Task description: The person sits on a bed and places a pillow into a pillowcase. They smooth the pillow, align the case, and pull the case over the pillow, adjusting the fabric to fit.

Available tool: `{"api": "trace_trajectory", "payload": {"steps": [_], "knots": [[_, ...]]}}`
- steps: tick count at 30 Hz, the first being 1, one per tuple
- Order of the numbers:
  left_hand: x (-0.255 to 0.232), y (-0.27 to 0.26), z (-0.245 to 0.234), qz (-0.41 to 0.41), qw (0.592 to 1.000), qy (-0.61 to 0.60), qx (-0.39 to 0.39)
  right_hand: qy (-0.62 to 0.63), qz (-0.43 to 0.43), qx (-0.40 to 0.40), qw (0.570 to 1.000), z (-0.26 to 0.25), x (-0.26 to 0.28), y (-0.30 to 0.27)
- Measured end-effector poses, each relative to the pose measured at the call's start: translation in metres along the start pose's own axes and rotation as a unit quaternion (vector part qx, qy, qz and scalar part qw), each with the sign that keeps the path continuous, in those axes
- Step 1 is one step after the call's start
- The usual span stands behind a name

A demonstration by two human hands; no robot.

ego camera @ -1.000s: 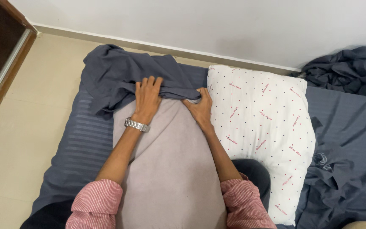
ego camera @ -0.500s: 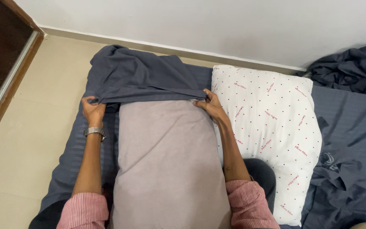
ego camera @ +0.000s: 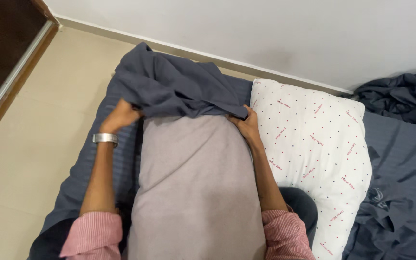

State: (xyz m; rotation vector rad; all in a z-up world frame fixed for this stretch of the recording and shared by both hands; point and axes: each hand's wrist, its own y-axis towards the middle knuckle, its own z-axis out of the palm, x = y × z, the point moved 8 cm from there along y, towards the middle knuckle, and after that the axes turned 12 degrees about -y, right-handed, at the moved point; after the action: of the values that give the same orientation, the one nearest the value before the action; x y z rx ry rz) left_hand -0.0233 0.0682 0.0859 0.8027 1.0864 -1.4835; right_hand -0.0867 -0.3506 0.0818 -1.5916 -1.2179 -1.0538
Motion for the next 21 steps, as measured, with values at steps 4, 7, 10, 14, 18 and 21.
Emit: {"api": "trace_trajectory", "payload": {"steps": [4, 7, 10, 14, 18, 21], "knots": [[-0.001, -0.036, 0.007, 0.032, 0.987, 0.148, -0.048, -0.219, -0.200, -0.115, 0.948, -0.003, 0.041, -0.013], [0.008, -0.056, -0.002, 0.051, 0.964, -0.259, -0.028, -0.254, -0.237, -0.127, 0.929, 0.000, 0.044, -0.024], [0.021, -0.066, -0.012, 0.041, 0.877, -0.479, -0.001, -0.236, -0.213, -0.128, 0.939, 0.000, 0.029, -0.016], [0.042, -0.057, -0.042, 0.025, 0.991, -0.116, -0.063, -0.186, -0.137, -0.124, 0.965, -0.005, -0.014, -0.003], [0.088, -0.044, -0.054, 0.057, 0.979, 0.150, -0.123, -0.178, -0.144, -0.140, 0.963, -0.006, -0.027, 0.005], [0.151, -0.055, -0.085, 0.030, 0.939, -0.290, -0.184, -0.153, -0.196, -0.138, 0.959, -0.006, -0.019, 0.003]]}}
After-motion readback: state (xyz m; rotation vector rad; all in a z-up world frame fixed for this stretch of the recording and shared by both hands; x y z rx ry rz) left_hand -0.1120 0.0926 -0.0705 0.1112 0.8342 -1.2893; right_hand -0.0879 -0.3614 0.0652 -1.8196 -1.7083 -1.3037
